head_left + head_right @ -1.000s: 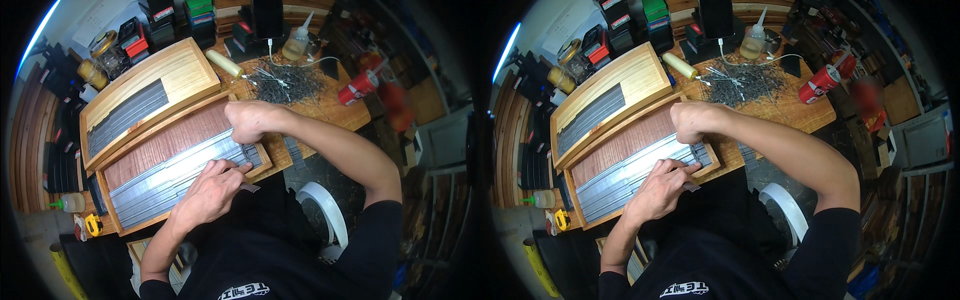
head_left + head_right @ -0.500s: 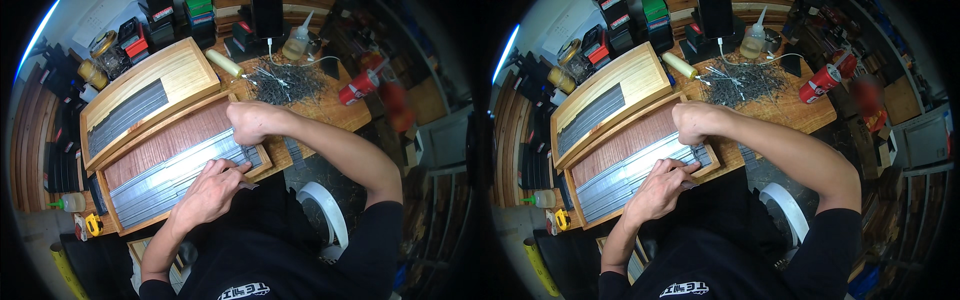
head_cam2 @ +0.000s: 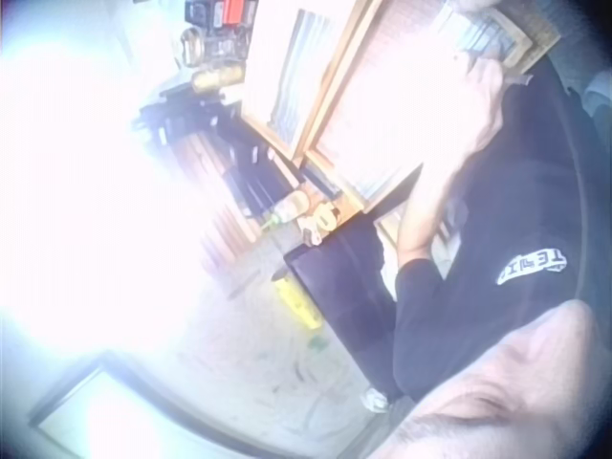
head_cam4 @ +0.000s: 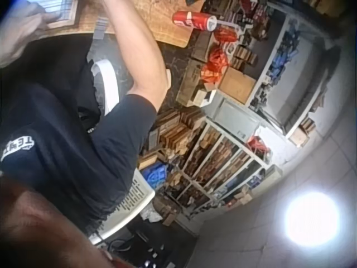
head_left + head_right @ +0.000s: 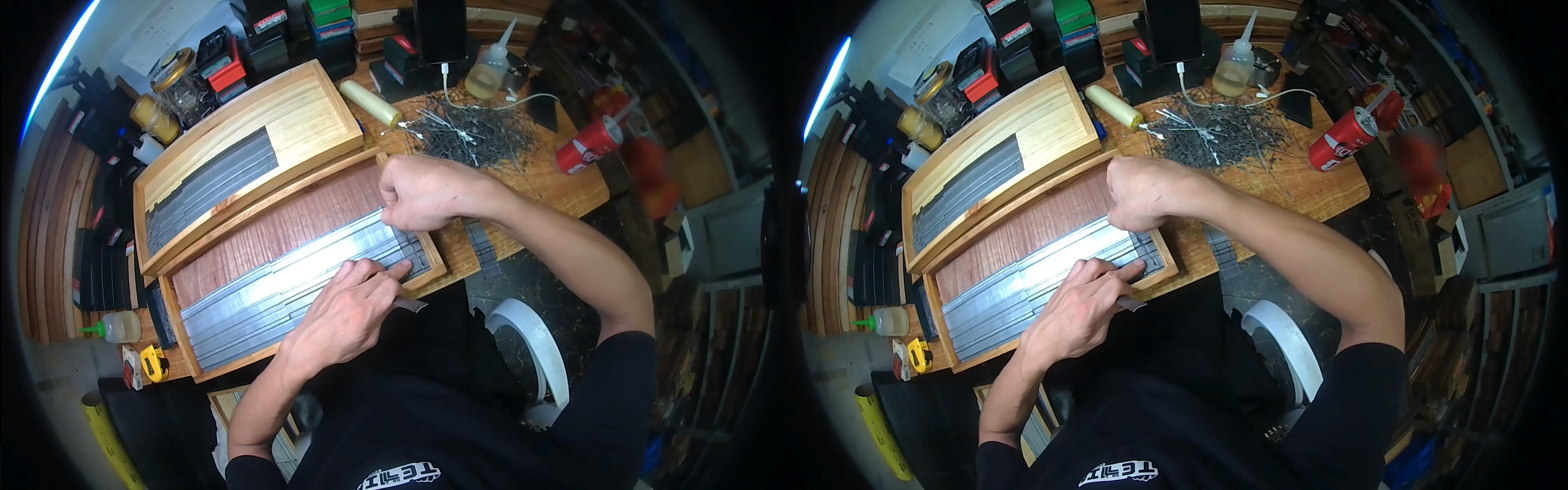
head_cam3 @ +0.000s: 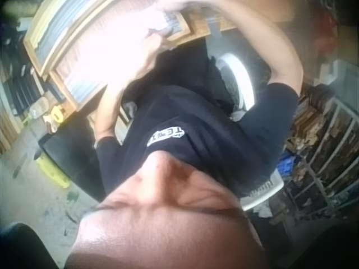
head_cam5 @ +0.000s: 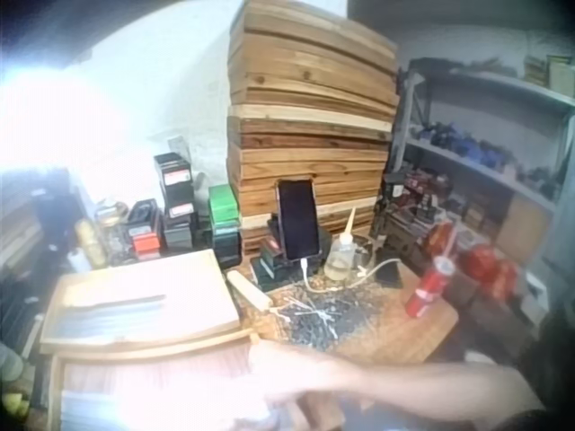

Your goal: The person repeatedly picks up small metal strips from a wooden tray and places them into a second wooden tray. The person handles the strips one at a time, aligning them in rows within the tray.

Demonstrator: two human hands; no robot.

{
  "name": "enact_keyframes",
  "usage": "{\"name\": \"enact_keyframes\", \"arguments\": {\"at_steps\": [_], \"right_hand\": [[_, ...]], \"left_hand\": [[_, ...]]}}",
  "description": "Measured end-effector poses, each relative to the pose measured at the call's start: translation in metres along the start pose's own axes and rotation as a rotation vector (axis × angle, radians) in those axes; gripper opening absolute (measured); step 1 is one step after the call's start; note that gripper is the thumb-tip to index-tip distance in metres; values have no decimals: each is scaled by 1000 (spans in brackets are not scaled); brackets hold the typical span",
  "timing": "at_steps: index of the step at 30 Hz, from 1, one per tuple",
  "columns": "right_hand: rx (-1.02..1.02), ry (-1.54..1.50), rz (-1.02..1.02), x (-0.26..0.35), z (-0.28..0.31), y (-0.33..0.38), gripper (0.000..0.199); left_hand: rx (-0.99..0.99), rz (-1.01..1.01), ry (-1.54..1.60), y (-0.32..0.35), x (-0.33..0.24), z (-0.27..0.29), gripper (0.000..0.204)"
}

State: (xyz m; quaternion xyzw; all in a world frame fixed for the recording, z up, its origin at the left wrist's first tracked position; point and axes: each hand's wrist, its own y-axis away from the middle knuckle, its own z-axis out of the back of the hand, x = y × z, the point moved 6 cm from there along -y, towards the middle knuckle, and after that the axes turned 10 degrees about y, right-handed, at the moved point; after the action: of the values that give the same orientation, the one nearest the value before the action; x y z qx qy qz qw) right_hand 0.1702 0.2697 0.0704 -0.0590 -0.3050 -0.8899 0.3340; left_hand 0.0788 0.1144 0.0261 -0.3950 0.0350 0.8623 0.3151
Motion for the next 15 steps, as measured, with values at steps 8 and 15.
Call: {"name": "enact_keyframes", "arguments": {"at_steps": [8,15], "right_hand": [[117,-61,93,0,-17,-14,16],[84,-120,72,-6,-11,-9,17]], "left_hand": [[14,19,70,-3,1,1,17],[3,20,188,1,6,3,14]]}}
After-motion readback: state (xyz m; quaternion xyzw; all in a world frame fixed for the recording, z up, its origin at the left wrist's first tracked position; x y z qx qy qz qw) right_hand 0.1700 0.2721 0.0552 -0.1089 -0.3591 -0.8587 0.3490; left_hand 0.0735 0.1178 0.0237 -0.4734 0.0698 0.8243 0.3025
